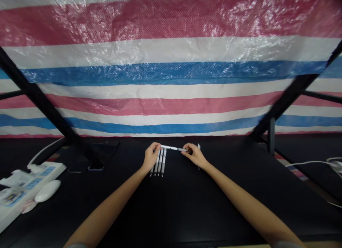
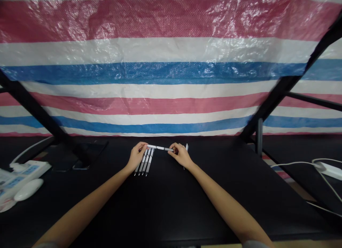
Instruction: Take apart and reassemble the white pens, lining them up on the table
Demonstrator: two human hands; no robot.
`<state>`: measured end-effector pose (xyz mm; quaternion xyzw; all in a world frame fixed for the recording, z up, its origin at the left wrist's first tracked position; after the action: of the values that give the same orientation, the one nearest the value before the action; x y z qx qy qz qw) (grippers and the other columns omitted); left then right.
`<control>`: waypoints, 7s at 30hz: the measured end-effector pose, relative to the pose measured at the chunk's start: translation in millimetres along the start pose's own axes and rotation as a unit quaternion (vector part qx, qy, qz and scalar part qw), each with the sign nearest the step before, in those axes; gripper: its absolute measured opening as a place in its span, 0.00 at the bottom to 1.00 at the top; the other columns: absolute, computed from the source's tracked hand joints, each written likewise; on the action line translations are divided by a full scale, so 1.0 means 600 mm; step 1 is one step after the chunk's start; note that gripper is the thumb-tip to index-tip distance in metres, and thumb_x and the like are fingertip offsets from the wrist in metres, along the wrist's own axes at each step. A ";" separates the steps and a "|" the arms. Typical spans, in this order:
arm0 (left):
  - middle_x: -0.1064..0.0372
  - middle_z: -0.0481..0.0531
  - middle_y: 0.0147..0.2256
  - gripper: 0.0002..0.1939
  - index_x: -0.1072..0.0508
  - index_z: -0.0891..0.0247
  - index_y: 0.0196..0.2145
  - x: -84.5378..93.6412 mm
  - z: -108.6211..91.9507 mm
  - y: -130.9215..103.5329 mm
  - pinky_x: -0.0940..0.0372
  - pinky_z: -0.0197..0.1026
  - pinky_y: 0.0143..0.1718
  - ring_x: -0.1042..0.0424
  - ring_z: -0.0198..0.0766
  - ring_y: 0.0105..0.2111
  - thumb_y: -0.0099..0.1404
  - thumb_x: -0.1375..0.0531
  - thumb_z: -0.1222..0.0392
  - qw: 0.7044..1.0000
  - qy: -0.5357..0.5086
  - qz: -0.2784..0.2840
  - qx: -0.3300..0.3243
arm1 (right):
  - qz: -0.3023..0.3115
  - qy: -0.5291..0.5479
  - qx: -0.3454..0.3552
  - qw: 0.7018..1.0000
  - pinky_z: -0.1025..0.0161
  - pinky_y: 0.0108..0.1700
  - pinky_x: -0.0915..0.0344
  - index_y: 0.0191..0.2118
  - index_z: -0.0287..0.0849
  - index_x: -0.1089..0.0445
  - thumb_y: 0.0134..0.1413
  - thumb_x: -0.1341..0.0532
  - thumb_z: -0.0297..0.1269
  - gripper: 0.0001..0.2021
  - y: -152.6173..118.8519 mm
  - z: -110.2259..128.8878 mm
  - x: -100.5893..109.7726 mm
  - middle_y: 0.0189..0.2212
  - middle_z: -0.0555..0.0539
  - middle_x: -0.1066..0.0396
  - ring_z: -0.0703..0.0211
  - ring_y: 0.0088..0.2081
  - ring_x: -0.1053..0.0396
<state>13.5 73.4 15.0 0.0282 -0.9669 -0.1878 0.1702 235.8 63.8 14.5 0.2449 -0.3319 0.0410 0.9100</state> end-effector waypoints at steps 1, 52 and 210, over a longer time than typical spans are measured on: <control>0.27 0.50 0.27 0.09 0.30 0.63 0.32 0.000 0.000 0.000 0.37 0.39 0.36 0.28 0.39 0.32 0.63 0.47 0.57 1.000 -0.002 0.001 0.001 | 0.007 -0.007 -0.001 1.000 0.63 0.32 0.41 0.33 0.43 0.33 0.54 0.42 0.44 0.10 0.000 0.002 0.000 0.23 0.51 0.36 0.60 0.28 0.38; 0.27 0.52 0.28 0.08 0.30 0.64 0.32 0.000 0.001 0.001 0.38 0.40 0.37 0.27 0.39 0.32 0.62 0.46 0.58 1.000 -0.016 0.002 0.001 | 0.060 -0.026 -0.002 0.998 0.64 0.33 0.43 0.28 0.42 0.33 0.60 0.49 0.47 0.17 0.001 0.009 -0.007 0.24 0.50 0.33 0.60 0.28 0.36; 0.33 0.46 0.21 0.09 0.27 0.63 0.34 -0.035 -0.016 0.039 0.41 0.36 0.29 0.33 0.35 0.24 0.55 0.40 0.57 0.988 -0.111 0.093 0.055 | -0.090 0.275 -0.108 0.951 0.66 0.25 0.48 0.21 0.42 0.33 0.51 0.43 0.53 0.19 0.000 -0.028 0.026 0.14 0.55 0.48 0.66 0.19 0.47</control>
<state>36.5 94.4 25.4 -0.0732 -0.9871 -0.1197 0.0768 257.9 70.1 13.4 0.1531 -0.0481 -0.0114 0.9870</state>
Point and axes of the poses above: each hand's wrist, its own y-axis towards the middle knuckle, its own x-axis out of the back of the hand, z = x × y, the point moved 7 cm from there along y, towards the middle knuckle
